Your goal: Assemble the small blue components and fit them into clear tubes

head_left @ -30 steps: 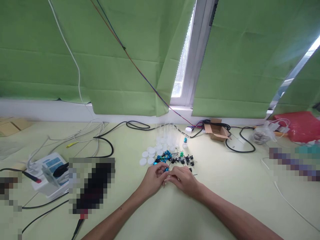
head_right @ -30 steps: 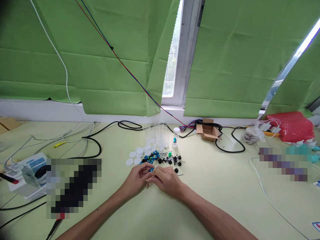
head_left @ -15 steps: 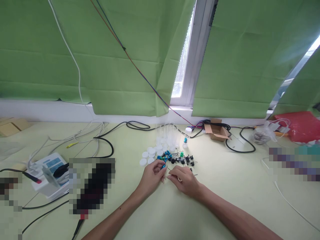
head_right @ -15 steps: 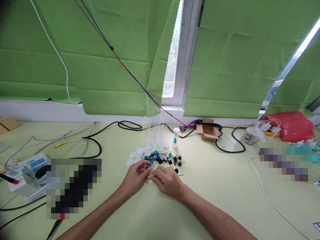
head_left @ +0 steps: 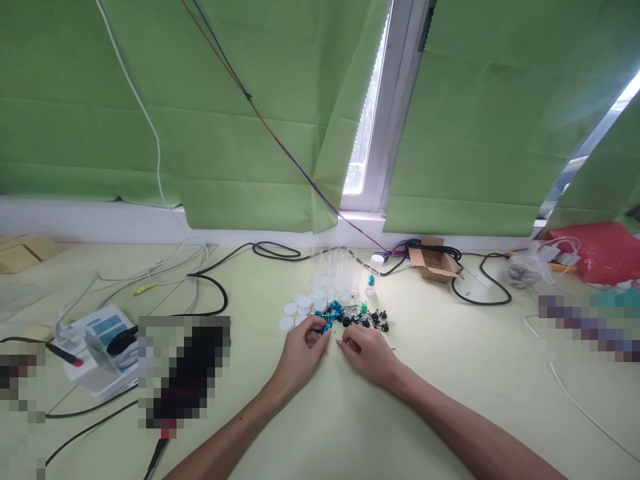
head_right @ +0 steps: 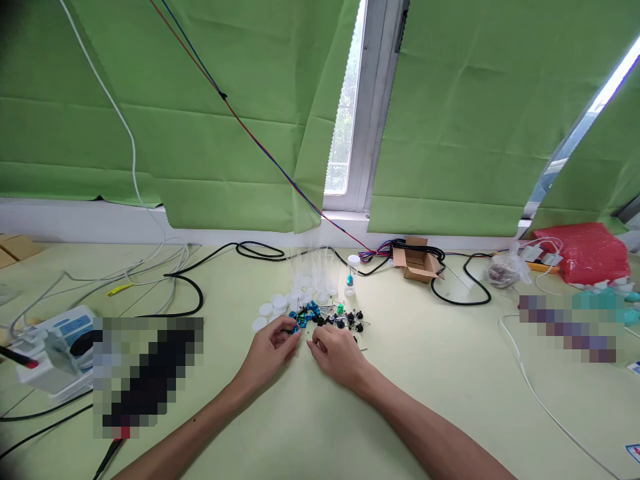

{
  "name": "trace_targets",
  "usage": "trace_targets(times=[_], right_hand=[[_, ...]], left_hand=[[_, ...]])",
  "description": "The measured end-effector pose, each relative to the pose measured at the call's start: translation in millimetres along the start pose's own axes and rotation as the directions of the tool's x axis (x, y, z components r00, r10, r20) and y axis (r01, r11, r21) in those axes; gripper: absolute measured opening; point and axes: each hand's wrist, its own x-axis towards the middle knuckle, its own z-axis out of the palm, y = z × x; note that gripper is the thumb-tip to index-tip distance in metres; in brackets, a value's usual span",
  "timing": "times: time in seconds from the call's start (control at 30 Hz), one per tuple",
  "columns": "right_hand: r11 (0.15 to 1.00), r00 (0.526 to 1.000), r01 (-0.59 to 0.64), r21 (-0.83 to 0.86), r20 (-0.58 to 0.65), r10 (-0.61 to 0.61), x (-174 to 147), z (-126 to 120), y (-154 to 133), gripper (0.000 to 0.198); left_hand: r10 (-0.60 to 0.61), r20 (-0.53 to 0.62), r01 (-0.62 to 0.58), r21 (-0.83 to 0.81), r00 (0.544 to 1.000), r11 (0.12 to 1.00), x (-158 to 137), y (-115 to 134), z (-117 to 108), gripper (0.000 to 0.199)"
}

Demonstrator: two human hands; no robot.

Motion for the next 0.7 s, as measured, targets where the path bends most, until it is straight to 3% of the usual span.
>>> trace_targets(times=[0.23,0.7], right_hand=[[0.998,0.991,-0.039,-0.048,0.126,0.045,2.8,-3.3,-3.3,0.018],[0.998,0.995,-0.031,-0.063,0.088,0.036,1.8,-1.3,-0.7,0.017]], left_hand=[[0.11,-0.054,-0.094,0.242,0.992,0.966,-1.1,6.1,-3.8,0.014],[0.14,-0.006,-0.133,0.284,0.99,0.95,0.8,-0.8,-4.8,0.012]])
